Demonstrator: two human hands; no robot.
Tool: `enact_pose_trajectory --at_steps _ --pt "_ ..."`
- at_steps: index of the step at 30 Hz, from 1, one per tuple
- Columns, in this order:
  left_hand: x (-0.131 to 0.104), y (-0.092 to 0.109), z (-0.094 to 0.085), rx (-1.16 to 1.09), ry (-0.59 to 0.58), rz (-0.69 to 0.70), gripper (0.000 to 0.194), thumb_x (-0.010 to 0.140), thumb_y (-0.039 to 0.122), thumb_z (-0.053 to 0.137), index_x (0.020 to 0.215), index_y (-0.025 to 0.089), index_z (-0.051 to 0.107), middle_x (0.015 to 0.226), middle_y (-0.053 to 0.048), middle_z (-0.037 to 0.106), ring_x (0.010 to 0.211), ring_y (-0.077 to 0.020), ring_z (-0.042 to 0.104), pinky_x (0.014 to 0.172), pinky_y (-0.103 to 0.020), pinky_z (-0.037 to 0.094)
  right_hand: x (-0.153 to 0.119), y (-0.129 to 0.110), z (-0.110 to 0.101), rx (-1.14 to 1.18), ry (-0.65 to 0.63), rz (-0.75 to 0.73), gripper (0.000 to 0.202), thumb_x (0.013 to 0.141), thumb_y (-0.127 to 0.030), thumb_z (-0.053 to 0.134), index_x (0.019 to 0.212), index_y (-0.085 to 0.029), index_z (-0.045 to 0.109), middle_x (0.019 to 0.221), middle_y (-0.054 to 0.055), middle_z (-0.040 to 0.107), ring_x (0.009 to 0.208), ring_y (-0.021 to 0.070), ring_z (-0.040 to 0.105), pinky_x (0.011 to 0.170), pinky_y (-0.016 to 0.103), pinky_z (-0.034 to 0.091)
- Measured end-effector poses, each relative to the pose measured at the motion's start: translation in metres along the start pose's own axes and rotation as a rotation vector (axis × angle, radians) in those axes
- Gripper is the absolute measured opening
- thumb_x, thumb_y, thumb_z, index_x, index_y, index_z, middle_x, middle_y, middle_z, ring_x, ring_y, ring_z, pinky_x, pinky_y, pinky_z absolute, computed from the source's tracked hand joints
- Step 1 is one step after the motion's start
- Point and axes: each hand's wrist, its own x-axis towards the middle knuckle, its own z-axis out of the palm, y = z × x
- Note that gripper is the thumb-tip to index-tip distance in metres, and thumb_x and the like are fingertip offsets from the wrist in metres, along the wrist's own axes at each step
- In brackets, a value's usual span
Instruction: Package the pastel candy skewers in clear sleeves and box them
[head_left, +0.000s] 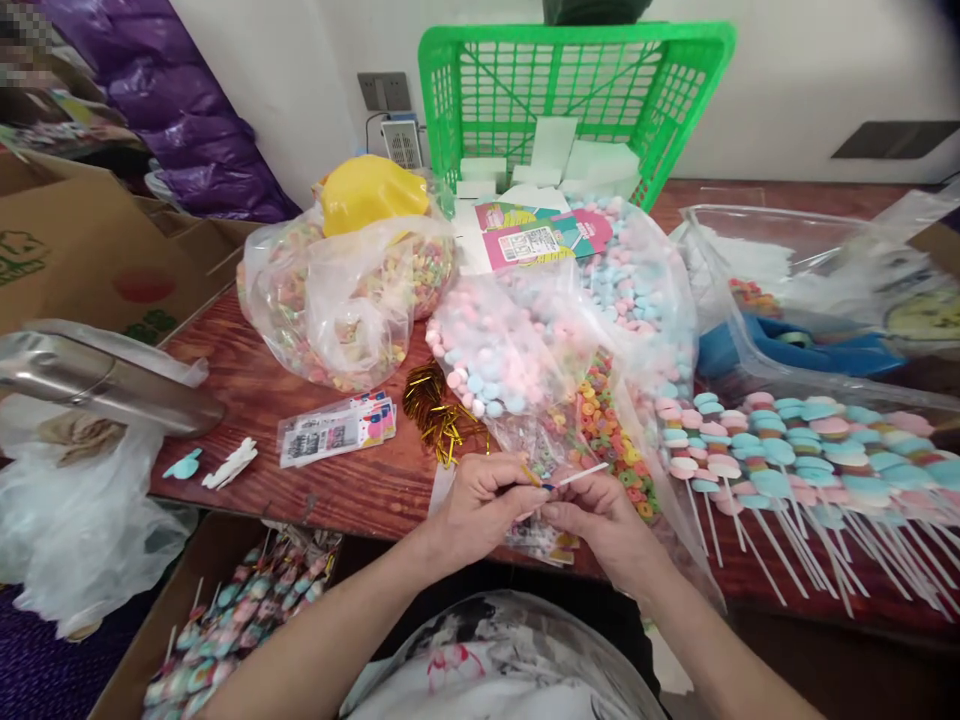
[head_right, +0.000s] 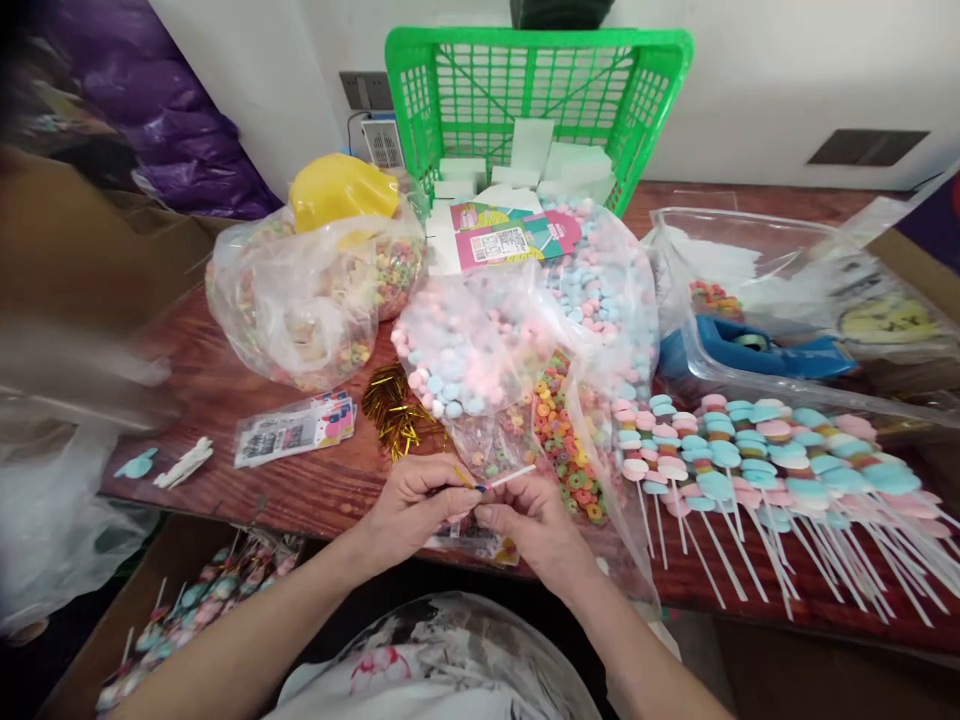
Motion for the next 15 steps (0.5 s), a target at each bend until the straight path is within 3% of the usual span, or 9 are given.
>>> enact_pose_trajectory --at_steps 2,4,6,9,13,15 --pt "0.005 0.001 -0.003 0.042 -0.031 0.004 0.026 0.082 0.025 0.063 0.059 0.012 0.066 0.059 -0.001 0.055 0.058 -0.0091 0.048 0.057 -0.022 0.037 0.005 -0.005 -0.006 -0.094 -0.066 -0.046 0.016 0.080 -0.032 0.065 0.077 -0.016 0.064 0.067 0.000 0.062 0.060 0.0118 0.053 0.058 0.024 0.042" --pt "0.008 -0.001 -0.005 -0.031 -0.047 -0.091 0.026 0.078 0.027 0.066 0.057 0.012 0.065 0.056 -0.001 0.054 0.054 -0.0084 0.047 0.053 -0.021 0.037 0.009 -0.015 -0.010 -0.345 -0.121 -0.237 0.014 0.086 -0.025 0.057 0.075 -0.017 0.061 0.066 0.000 0.059 0.061 0.0122 0.052 0.058 0.025 0.041" --pt "0.009 -0.003 -0.007 -0.205 -0.099 -0.340 0.024 0.071 0.030 0.071 0.056 0.012 0.064 0.050 0.001 0.053 0.042 -0.0062 0.042 0.041 -0.019 0.032 0.009 -0.027 -0.014 -0.647 -0.137 -0.549 0.018 0.090 -0.015 0.047 0.078 -0.017 0.060 0.069 0.002 0.059 0.066 0.0141 0.052 0.063 0.028 0.042" --pt "0.006 -0.010 -0.010 -0.448 -0.281 -0.733 0.021 0.058 0.029 0.077 0.057 0.011 0.065 0.045 -0.001 0.058 0.030 -0.0076 0.042 0.028 -0.017 0.028 0.002 -0.042 -0.015 -0.979 -0.229 -0.962 0.026 0.087 -0.004 0.038 0.091 -0.014 0.061 0.072 0.006 0.060 0.071 0.0179 0.051 0.069 0.035 0.045" --pt "0.005 -0.012 -0.014 -0.613 -0.593 -0.888 0.016 0.049 0.019 0.079 0.058 0.009 0.069 0.050 -0.005 0.065 0.039 -0.0141 0.058 0.035 -0.021 0.049 -0.010 -0.051 -0.010 -1.150 -0.442 -1.179 0.028 0.091 -0.008 0.035 0.097 -0.010 0.062 0.073 0.009 0.062 0.071 0.0206 0.052 0.072 0.042 0.046" --pt "0.008 -0.006 -0.017 -0.596 -0.696 -0.911 0.016 0.049 0.018 0.081 0.058 0.011 0.071 0.051 -0.005 0.066 0.040 -0.0151 0.059 0.035 -0.023 0.051 -0.013 -0.055 -0.007 -1.159 -0.494 -1.225 0.031 0.093 -0.012 0.033 0.102 -0.008 0.062 0.072 0.009 0.063 0.069 0.0210 0.053 0.072 0.043 0.046"
